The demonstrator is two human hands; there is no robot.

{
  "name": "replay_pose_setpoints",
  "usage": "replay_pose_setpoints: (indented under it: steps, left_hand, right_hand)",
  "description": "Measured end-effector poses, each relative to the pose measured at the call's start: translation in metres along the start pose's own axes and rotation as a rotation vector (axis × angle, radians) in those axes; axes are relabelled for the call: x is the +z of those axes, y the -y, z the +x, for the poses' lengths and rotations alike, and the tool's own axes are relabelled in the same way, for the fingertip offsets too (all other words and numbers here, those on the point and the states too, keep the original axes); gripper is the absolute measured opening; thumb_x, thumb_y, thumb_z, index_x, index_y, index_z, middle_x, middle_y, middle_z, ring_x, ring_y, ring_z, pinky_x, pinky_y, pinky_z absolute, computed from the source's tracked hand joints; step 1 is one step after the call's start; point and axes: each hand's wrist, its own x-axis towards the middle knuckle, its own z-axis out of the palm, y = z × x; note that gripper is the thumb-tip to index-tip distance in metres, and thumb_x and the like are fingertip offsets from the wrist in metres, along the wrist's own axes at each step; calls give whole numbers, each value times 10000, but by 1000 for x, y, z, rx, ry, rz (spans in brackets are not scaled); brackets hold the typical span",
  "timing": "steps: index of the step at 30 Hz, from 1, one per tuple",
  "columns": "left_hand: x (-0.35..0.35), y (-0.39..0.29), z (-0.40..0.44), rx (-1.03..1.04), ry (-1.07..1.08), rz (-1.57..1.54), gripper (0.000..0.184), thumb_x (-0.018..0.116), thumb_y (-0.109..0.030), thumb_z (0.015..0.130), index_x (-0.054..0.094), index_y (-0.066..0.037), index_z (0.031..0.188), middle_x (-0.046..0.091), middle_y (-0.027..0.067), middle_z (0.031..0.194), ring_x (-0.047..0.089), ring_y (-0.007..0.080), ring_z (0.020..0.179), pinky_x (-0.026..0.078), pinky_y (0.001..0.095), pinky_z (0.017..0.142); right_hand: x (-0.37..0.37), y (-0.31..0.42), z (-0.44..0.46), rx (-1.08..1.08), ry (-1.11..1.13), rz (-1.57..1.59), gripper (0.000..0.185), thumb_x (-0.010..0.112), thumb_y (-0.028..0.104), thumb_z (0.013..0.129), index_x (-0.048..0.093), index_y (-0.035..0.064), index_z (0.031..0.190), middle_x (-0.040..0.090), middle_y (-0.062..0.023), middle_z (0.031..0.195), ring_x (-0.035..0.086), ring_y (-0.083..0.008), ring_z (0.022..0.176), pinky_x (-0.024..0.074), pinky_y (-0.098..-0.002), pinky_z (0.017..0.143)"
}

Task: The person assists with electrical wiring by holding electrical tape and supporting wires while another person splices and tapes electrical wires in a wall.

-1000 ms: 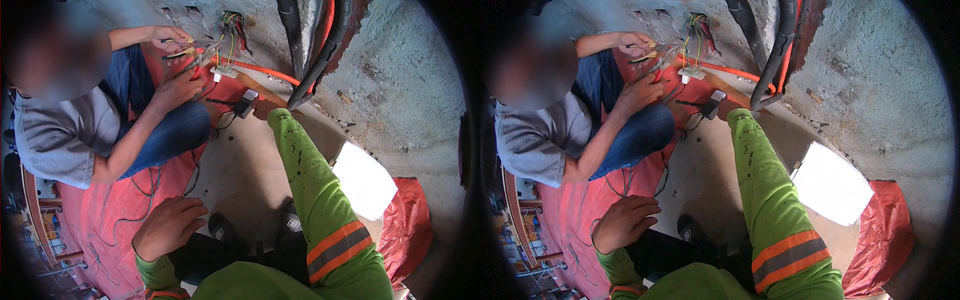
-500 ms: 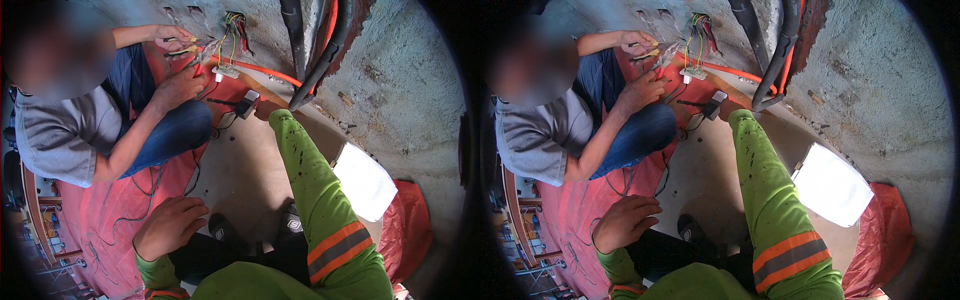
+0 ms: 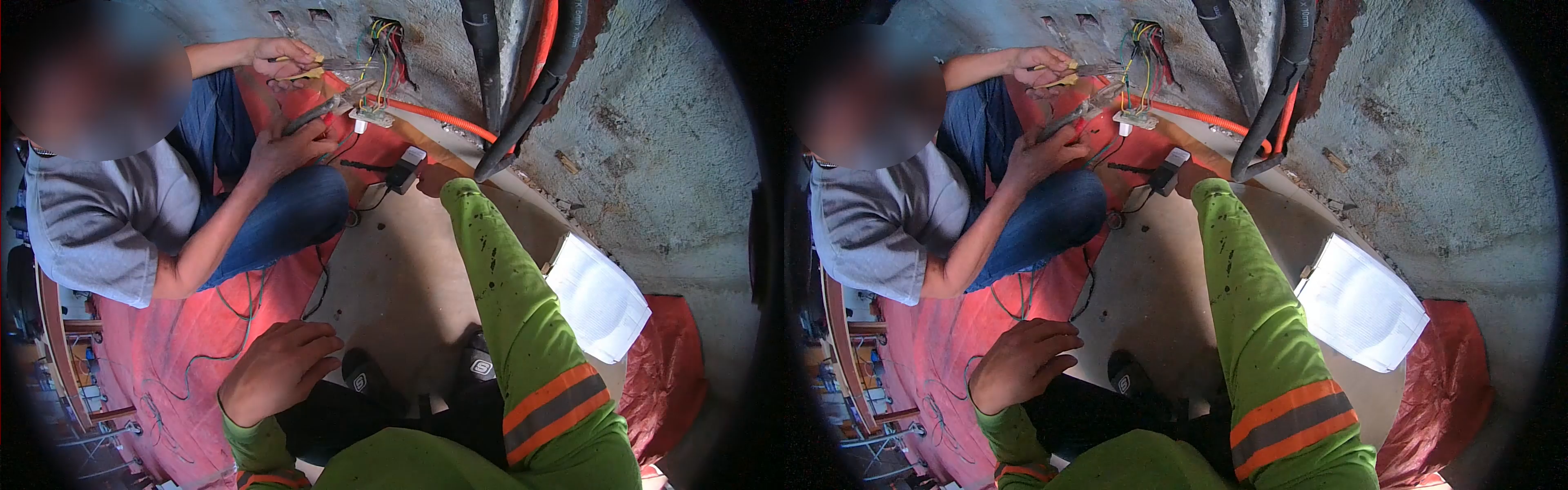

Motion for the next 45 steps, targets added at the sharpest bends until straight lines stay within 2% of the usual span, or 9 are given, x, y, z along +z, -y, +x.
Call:
replay_pose_setpoints:
  steps: [8,10,12,24,29,35,36,38,45]
  left_hand:
    - [1,0,0,2,11,13,253,725,-136,830,692,-42,1063,671,131,1152,652,314,1052,538,418,877]
    - [0,1,0,5,14,10,256,722,-138,833,689,-43,1069,669,130,1156,651,314,1052,538,419,878]
    - [0,1,-1,5,19,-1,260,720,-139,836,686,-44,1076,668,129,1158,650,315,1052,537,419,877]
    - [1,-1,-3,-16,34,14,264,721,-161,849,684,-53,1086,660,113,1179,636,303,1073,518,416,896]
    - [-1,-3,-2,-29,57,-9,261,718,-169,859,684,-63,1096,659,118,1182,630,309,1089,513,415,904]
    - [19,12,-5,53,22,39,275,662,-199,902,631,-59,1137,634,128,1085,617,338,999,506,429,866]
    - [26,19,-1,202,-90,81,257,627,-219,916,610,-49,1107,606,138,1022,602,343,944,504,447,826]
    - [33,25,1,174,-158,32,185,601,-232,917,613,-49,942,605,141,929,613,348,889,504,461,781]
    - [32,19,20,50,-40,52,273,605,-284,896,692,-25,897,678,193,899,664,382,870,523,495,756]
  right_hand:
    - [16,-19,22,-236,53,-398,392,576,284,851,646,100,1191,718,-202,1024,699,-373,967,548,-488,875]
    - [8,-11,15,-209,39,-348,367,584,276,858,674,87,1159,717,-187,1060,697,-363,990,552,-475,884]
    - [0,2,1,20,-13,-20,327,600,256,874,725,62,1105,715,-155,1130,693,-343,1039,559,-446,910]
    - [3,-4,5,-54,27,-17,382,554,264,853,649,71,1169,711,-214,1031,697,-378,974,549,-501,875]
    - [-5,7,-3,79,20,55,346,594,231,847,715,23,1095,699,-211,1145,683,-360,1069,553,-471,915]
    - [12,4,0,-230,35,-157,370,566,244,828,671,96,1151,720,-194,1054,704,-349,975,560,-469,857]
    - [16,14,5,-256,37,-137,371,566,245,828,671,96,1151,720,-194,1055,704,-349,975,560,-469,858]
    - [20,27,14,-268,48,-109,371,567,247,829,671,95,1151,720,-194,1057,704,-349,977,559,-468,860]
    - [13,52,9,-225,86,-178,373,569,254,832,671,93,1153,718,-193,1064,703,-348,981,558,-467,865]
